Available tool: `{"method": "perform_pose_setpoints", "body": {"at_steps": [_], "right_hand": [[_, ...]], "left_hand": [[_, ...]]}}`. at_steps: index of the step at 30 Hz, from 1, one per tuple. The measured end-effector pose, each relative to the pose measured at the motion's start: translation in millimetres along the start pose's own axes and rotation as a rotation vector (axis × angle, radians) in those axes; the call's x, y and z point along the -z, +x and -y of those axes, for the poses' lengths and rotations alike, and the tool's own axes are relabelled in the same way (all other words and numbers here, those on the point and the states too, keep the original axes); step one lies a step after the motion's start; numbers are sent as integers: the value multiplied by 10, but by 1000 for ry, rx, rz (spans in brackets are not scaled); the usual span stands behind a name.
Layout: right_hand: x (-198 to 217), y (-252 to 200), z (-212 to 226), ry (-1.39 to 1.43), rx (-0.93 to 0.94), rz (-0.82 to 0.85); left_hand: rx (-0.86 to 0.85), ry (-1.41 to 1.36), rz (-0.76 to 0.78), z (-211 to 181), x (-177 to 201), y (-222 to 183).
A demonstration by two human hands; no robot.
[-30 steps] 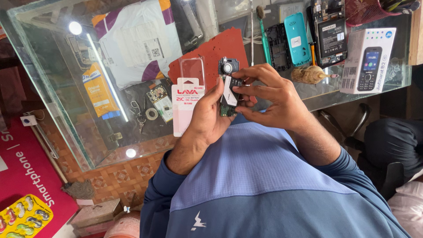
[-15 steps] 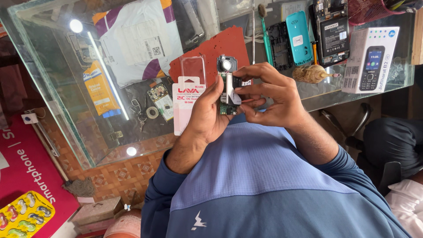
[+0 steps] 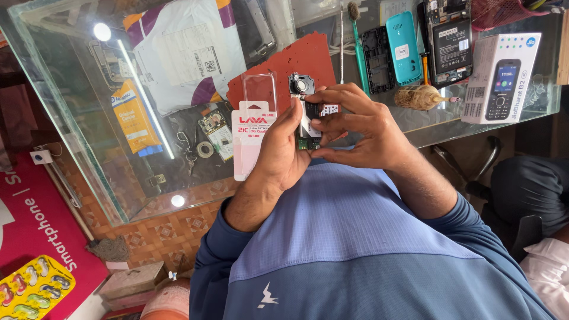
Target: The person holds a disassembled mobile phone and uses a small metal tool to scrape and clean the circuit board. They repeatedly wipe the board with the tool and inspect the device throughout the process.
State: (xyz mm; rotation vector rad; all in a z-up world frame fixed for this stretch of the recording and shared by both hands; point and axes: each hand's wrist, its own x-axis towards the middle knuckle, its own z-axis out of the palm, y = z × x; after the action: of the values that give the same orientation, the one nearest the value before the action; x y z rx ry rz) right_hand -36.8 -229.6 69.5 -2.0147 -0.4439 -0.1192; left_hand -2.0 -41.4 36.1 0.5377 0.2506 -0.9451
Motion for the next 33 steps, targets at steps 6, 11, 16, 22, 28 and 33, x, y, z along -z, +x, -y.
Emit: {"method": "perform_pose_setpoints", "body": {"at_steps": [6, 11, 16, 22, 28, 33], "right_hand": [[-23, -78, -118, 141, -72, -6], [-69, -139, -193, 334, -33, -127], [-142, -173, -248, 454, -2, -222], [-224, -173, -289, 599, 5, -210], [-368, -245, -311, 867, -136, -190], [-466, -299, -317, 993, -281, -193]], "left_hand": [[17, -20, -18, -17, -9, -15], [6, -74, 261, -67, 159, -30], [-56, -18, 351, 33, 273, 47], [-113, -278, 338, 228, 271, 135], [-160, -321, 242, 309, 385, 150], [-249, -91, 83, 255, 451, 174]]}}
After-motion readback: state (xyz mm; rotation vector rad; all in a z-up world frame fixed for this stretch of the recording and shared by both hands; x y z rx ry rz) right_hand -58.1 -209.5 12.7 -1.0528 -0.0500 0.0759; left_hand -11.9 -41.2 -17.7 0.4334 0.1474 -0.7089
